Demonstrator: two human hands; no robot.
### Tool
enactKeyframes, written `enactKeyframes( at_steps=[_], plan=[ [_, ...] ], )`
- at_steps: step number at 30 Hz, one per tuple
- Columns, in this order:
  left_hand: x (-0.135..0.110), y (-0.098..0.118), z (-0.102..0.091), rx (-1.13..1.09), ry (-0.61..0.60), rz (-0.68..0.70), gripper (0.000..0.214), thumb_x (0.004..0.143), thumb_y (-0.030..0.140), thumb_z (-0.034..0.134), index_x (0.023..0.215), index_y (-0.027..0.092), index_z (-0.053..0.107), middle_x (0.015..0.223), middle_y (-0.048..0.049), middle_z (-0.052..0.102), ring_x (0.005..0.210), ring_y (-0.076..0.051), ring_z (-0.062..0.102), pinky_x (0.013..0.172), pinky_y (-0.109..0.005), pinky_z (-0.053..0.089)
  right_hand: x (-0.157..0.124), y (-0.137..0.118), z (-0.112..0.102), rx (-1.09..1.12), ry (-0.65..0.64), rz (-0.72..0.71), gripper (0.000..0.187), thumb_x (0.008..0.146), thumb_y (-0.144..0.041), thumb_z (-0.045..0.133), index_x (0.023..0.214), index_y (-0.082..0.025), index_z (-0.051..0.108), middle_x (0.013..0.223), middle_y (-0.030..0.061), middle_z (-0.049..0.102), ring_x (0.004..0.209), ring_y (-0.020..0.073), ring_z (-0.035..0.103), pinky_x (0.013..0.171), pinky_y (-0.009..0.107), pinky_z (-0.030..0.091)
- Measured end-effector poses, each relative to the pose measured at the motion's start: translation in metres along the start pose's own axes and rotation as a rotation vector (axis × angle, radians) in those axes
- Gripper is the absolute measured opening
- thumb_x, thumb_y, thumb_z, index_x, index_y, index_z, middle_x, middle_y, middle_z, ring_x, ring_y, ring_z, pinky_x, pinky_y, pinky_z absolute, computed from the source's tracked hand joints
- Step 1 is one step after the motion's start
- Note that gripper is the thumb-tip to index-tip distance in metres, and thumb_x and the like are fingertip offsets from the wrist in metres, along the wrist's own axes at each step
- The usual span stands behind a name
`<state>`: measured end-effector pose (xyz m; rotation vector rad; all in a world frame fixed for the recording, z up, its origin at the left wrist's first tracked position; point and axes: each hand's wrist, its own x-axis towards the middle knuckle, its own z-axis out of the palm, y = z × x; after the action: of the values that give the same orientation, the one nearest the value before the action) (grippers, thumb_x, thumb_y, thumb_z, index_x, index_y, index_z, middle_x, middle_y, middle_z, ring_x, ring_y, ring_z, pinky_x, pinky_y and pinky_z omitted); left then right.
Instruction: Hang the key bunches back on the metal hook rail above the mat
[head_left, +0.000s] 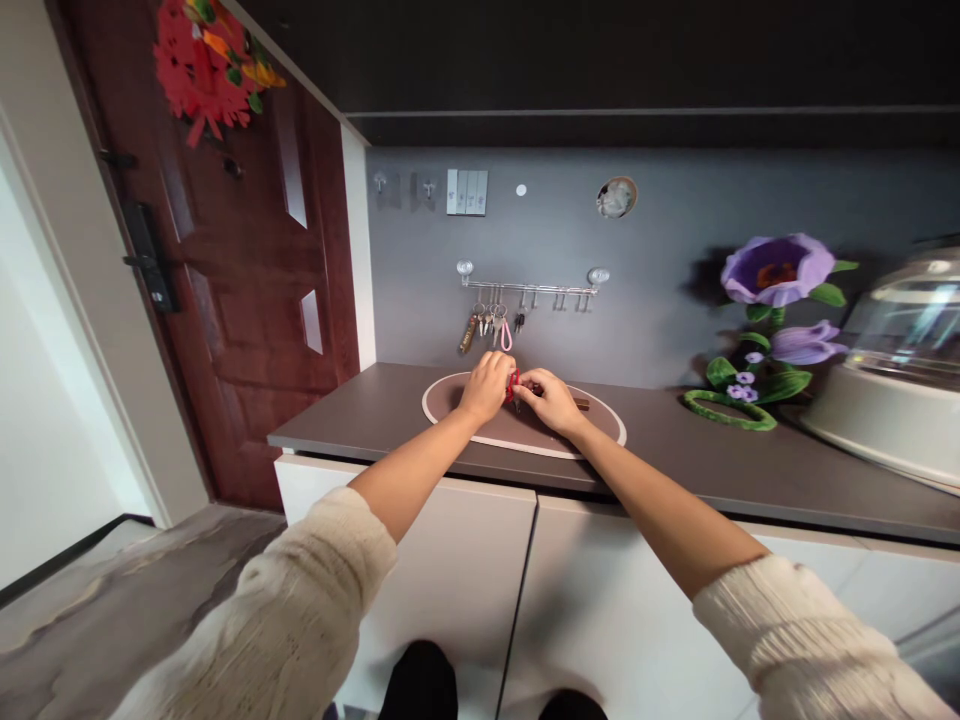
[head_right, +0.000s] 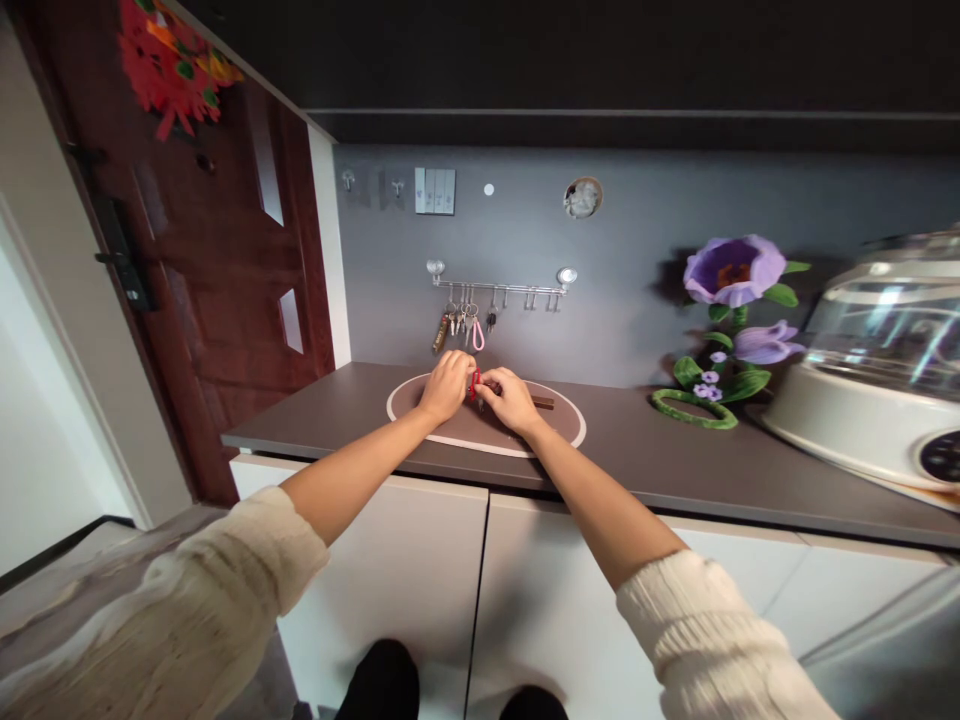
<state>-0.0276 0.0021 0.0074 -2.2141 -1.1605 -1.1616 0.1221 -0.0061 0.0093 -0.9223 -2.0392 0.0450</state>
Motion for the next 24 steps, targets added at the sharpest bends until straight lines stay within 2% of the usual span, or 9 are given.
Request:
enactKeyframes(
  at_steps=[5,9,16,24],
  plan=[
    [0.001,-0.002,0.002,0.02,0.044,-0.052,0.023,0.09,0.018,0.026,0.089,0.016,0.05,0.092,-0.0062,0.053,0.09,-0.017,0.043,0.08,-0.028,0.035,0.002,0.005,0.0,0.129,0.095,0.113,0.017,0.075,-0.035,0.053,0.076,-0.018,0.057,0.076,0.0018,0.059,0.071,0.0141,0.052,0.07,0.027,0.04],
    [0.0,-0.004,0.003,0.037,0.021,-0.081,0.021,0.089,0.016,0.028,0.089,0.016,0.05,0.091,-0.0061,0.053,0.089,-0.017,0.044,0.078,-0.029,0.035,0.003,0.006,0.0,0.271,0.12,0.203,0.021,0.075,-0.038,0.051,0.077,-0.018,0.054,0.07,-0.0002,0.058,0.063,0.0126,0.051,0.065,0.026,0.041],
    [-0.001,-0.004,0.008,0.002,-0.003,-0.055,0.02,0.088,0.015,0.03,0.09,0.018,0.049,0.091,-0.005,0.053,0.089,-0.017,0.044,0.078,-0.028,0.037,0.007,0.009,0.0,0.411,0.174,0.215,0.024,0.074,-0.042,0.052,0.078,-0.018,0.052,0.071,0.0006,0.057,0.064,0.0129,0.052,0.065,0.027,0.044],
    [-0.001,-0.005,0.012,-0.035,0.012,-0.035,0.019,0.089,0.019,0.03,0.089,0.018,0.049,0.09,-0.0041,0.053,0.088,-0.016,0.045,0.078,-0.029,0.037,0.017,0.004,-0.004,0.424,0.191,0.234,0.026,0.072,-0.044,0.054,0.078,-0.019,0.054,0.071,0.0012,0.058,0.064,0.0132,0.052,0.063,0.027,0.044]
  ],
)
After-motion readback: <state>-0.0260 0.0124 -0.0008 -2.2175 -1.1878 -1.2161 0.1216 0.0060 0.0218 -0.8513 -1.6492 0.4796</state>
